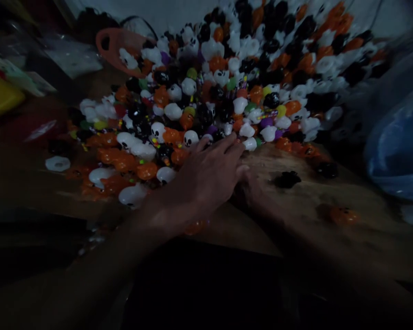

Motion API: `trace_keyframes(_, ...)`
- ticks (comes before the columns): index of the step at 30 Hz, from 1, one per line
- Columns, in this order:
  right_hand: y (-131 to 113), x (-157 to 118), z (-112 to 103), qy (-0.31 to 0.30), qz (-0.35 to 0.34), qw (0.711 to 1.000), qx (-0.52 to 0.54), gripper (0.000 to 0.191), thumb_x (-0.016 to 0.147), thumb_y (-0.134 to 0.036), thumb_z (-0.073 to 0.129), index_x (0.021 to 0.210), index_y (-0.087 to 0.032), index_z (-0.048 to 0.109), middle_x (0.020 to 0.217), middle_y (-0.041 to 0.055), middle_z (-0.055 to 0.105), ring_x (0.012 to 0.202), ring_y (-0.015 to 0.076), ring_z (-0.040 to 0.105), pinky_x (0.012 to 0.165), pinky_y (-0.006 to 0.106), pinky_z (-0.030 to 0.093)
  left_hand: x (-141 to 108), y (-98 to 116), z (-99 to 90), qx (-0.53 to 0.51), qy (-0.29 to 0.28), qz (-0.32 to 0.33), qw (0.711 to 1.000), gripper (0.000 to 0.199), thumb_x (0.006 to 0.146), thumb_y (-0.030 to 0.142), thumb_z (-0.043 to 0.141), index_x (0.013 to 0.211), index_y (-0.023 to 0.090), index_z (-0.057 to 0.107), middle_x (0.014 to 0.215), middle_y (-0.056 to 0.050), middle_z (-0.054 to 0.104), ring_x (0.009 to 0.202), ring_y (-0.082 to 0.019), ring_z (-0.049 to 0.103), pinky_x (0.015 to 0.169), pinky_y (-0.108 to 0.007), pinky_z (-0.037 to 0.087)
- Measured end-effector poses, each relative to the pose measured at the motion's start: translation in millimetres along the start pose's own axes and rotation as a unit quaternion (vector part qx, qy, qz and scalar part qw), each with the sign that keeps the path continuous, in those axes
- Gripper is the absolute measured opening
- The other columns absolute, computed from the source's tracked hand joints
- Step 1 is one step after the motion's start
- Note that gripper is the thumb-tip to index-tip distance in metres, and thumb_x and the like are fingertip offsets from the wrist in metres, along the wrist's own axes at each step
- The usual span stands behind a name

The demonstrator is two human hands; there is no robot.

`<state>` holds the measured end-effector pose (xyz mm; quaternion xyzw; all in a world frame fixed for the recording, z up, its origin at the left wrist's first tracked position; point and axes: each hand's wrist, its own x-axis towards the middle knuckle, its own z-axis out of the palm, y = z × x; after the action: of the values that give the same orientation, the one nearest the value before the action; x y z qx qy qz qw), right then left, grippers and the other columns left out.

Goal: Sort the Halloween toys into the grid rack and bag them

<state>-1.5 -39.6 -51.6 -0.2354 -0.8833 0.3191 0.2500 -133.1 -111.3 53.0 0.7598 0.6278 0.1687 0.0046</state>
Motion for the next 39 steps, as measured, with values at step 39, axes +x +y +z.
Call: trace_keyframes(39, -13.8, 11.9, -8.1, 0.02, -0.009, 1.0, 0.003, 0.021, 0.093, -0.025, 0.045, 0.107, -0.021, 0.06, 0.102, 0.0059, 0.062, 0.08, 0.0148, 0.057, 0.071, 0.025, 0.045, -35.8, -8.7, 17.8, 0.208, 0.036, -0.05, 0.976, 0.035, 0.086, 0.031, 0.045, 0.112, 0.013, 0.059, 0.144, -0.017, 0.042, 0.133, -0.033, 0.04, 0.103, -0.061, 0.037)
